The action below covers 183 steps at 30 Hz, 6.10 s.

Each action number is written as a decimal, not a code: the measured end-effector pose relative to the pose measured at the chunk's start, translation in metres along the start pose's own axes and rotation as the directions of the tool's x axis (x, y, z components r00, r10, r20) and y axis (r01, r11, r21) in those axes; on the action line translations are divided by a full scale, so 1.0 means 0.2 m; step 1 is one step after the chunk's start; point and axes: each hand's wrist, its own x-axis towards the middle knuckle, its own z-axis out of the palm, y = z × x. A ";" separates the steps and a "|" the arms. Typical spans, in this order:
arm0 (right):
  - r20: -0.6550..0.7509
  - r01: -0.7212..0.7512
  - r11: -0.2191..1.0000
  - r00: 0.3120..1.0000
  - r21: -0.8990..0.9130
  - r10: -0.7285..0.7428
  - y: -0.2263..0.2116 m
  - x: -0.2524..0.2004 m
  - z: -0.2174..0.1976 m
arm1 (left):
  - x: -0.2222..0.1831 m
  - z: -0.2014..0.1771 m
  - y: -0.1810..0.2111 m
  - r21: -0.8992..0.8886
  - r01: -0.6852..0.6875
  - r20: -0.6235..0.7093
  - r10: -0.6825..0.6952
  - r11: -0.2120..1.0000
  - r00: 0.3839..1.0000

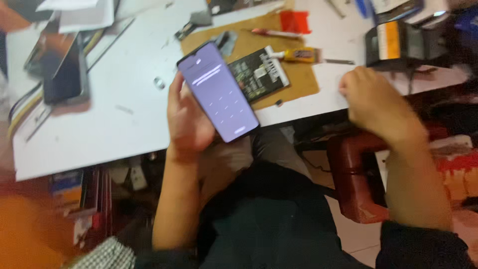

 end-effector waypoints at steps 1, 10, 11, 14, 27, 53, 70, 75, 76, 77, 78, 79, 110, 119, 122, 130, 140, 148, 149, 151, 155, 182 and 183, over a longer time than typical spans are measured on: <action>-0.014 -0.023 1.000 1.000 0.003 0.023 0.09 0.03 0.08 | 0.02 0.01 0.00 0.001 0.015 0.022 -0.015 1.000 1.000; -0.490 0.412 0.846 0.845 0.339 -0.215 0.34 0.03 0.28 | 0.01 -0.05 0.00 0.000 -0.020 0.020 0.020 1.000 1.000; -0.482 0.420 0.858 0.841 0.296 -0.245 0.32 0.00 0.25 | 0.01 -0.05 0.00 0.005 -0.016 0.014 0.016 1.000 1.000; -0.547 0.469 0.859 0.783 0.204 -0.297 0.29 -0.02 0.24 | 0.01 -0.02 0.01 0.014 0.005 -0.010 -0.005 1.000 1.000; -0.562 0.529 0.839 0.736 0.129 -0.378 0.32 -0.01 0.30 | 0.02 -0.06 -0.01 0.008 -0.019 -0.045 0.020 1.000 0.999; -0.728 0.751 -0.008 0.638 0.661 -0.249 -0.34 -0.28 -0.13 | -0.29 0.20 -0.12 0.623 -0.146 0.169 0.050 0.768 0.984; -0.663 0.710 0.295 0.704 0.640 -0.254 -0.64 -0.27 -0.30 | -0.30 0.33 -0.11 0.824 -0.160 0.116 0.115 0.544 0.987; -0.640 0.697 0.302 0.717 0.650 -0.276 -0.66 -0.23 -0.30 | -0.29 0.34 -0.10 0.793 -0.144 0.083 0.129 0.592 0.988; -0.640 0.698 0.301 0.716 0.650 -0.278 -0.66 -0.22 -0.29 | -0.29 0.33 -0.10 0.793 -0.145 0.083 0.131 0.592 0.988; -0.629 0.672 0.297 0.740 0.679 -0.237 -0.67 -0.22 -0.28 | -0.29 0.32 -0.11 0.788 -0.151 0.081 0.143 0.597 0.986; -0.616 0.645 0.291 0.763 0.707 -0.194 -0.68 -0.21 -0.27 | -0.29 0.31 -0.11 0.783 -0.158 0.080 0.154 0.601 0.985; -0.616 0.645 0.291 0.763 0.707 -0.195 -0.69 -0.20 -0.27 | -0.29 0.30 -0.11 0.783 -0.159 0.080 0.155 0.601 0.985; -0.545 0.575 0.256 0.818 0.777 -0.183 -0.73 -0.05 -0.24 | -0.19 0.23 -0.15 0.744 -0.103 -0.054 0.213 0.661 0.976; -0.538 0.577 0.155 0.810 0.802 -0.234 -0.72 0.16 -0.24 | -0.10 0.05 -0.16 0.836 -0.257 0.087 0.345 0.485 0.934; -0.563 0.592 0.078 0.794 0.802 -0.228 -0.74 0.24 -0.21 | -0.06 0.07 -0.11 0.838 -0.295 0.103 0.397 0.459 0.912; -0.583 0.602 0.009 0.778 0.799 -0.233 -0.79 0.36 -0.18 | 0.01 0.08 -0.01 0.818 -0.433 0.235 0.467 0.378 0.852; -0.534 0.480 -0.259 0.818 0.838 -0.215 -0.97 0.26 -0.08 | -0.07 0.27 -0.02 0.689 -0.629 0.260 0.687 0.361 0.678; -0.395 0.268 -0.409 0.879 0.872 -0.268 -1.02 0.18 -0.05 | -0.05 0.24 -0.02 0.661 -0.681 0.292 0.729 0.313 0.619; -0.379 0.256 -0.394 0.884 0.883 -0.273 -1.02 0.15 -0.05 | -0.02 0.20 -0.03 0.679 -0.682 0.261 0.780 0.271 0.570; -0.355 0.238 -0.376 0.891 0.896 -0.283 -1.02 0.18 -0.02 | 0.03 0.17 -0.03 0.701 -0.675 0.224 0.827 0.230 0.515; -0.453 0.255 -0.490 0.824 0.834 -0.342 -0.94 0.26 0.14 | 0.01 0.27 -0.03 0.561 -0.686 -0.022 0.836 0.464 0.548; -0.532 0.559 0.100 0.821 0.823 -0.204 -0.53 -0.20 0.11 | 0.02 0.30 0.10 -0.391 -0.315 -0.289 0.210 0.865 0.934; -0.576 0.582 0.187 0.812 0.791 -0.093 -0.48 -0.20 0.14 | 0.03 0.29 0.12 -0.458 -0.299 -0.345 0.142 0.837 0.928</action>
